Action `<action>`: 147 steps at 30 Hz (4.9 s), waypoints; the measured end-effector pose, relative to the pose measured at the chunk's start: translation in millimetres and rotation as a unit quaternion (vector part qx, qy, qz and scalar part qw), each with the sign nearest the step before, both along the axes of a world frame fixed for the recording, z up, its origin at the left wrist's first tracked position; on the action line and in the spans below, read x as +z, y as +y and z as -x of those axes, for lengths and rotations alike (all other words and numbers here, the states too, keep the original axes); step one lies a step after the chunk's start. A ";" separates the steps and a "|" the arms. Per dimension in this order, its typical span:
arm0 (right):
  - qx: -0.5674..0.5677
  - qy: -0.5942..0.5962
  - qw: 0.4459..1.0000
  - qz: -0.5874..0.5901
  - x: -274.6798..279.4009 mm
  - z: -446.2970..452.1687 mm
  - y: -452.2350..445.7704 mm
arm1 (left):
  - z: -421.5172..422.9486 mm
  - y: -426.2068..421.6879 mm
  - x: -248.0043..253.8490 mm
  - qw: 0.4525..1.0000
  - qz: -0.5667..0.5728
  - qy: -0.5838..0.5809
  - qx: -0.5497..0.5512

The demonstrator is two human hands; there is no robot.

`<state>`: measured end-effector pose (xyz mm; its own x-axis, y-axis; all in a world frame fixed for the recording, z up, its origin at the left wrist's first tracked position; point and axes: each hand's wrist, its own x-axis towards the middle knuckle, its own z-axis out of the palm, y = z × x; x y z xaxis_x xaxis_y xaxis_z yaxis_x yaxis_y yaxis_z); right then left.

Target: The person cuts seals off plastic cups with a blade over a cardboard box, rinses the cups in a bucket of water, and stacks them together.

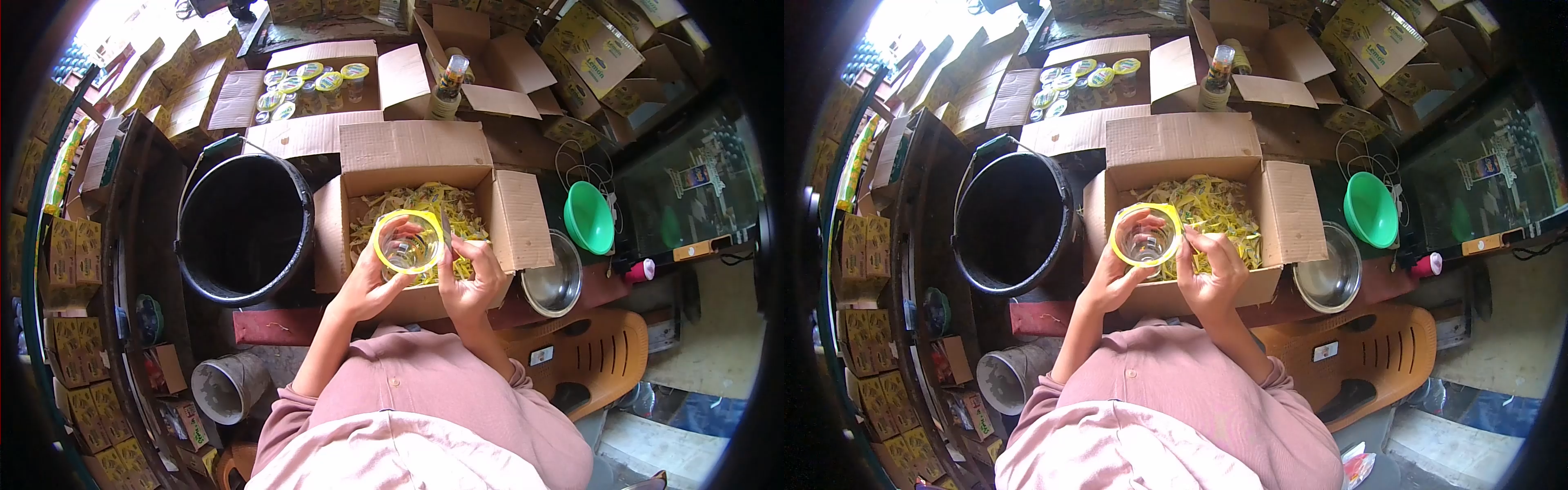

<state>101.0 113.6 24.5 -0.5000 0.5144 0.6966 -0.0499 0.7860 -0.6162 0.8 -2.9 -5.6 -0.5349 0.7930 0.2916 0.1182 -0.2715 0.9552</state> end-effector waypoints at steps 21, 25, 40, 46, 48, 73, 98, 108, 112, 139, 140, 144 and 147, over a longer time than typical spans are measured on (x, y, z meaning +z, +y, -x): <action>0.022 -0.016 1.000 -0.009 -0.9 1.7 3.8 | 3.6 -4.5 5.1 0.997 0.050 0.056 0.008; 0.021 -0.029 0.999 -0.009 -3.9 1.8 4.5 | 6.1 -6.2 4.9 0.997 0.045 0.060 0.006; 0.041 -0.029 0.998 0.038 -4.1 2.2 8.0 | 4.7 -4.8 11.0 0.998 0.024 0.052 -0.024; 0.050 -0.041 0.994 0.085 -1.2 -3.0 8.2 | 6.4 -3.6 9.8 0.998 0.013 0.032 -0.045; 0.050 -0.040 0.995 0.078 -1.4 -2.1 9.1 | 4.8 -2.9 8.4 0.998 0.023 0.011 -0.064; 0.023 -0.029 0.999 0.038 3.0 -5.4 -0.2 | 4.0 -1.7 -6.2 0.998 -0.021 -0.061 0.025; 0.066 -0.054 0.996 -0.004 -7.1 -5.1 8.0 | 3.4 -4.5 -9.2 0.998 0.055 0.015 -0.040; 0.026 -0.012 0.997 0.065 -5.2 -12.0 6.8 | 1.7 1.9 -2.4 1.000 -0.007 -0.008 0.019; 0.020 -0.012 0.997 0.077 -3.7 -16.1 -0.1 | 1.0 0.7 -1.6 0.997 -0.002 0.050 0.050; 0.015 0.005 1.000 -0.007 -6.5 0.0 -2.2 | 5.6 2.6 -2.3 0.993 0.035 0.100 0.061; 0.015 0.004 1.000 -0.015 -7.0 0.4 -1.6 | 5.9 2.8 -3.1 0.993 0.036 0.098 0.062; 0.015 -0.009 0.999 -0.041 -6.4 1.8 0.6 | 6.0 0.8 -0.7 0.991 0.047 0.115 0.050; 0.025 -0.007 0.999 -0.022 -4.5 3.6 3.8 | 4.7 0.4 -0.6 0.991 0.050 0.119 0.039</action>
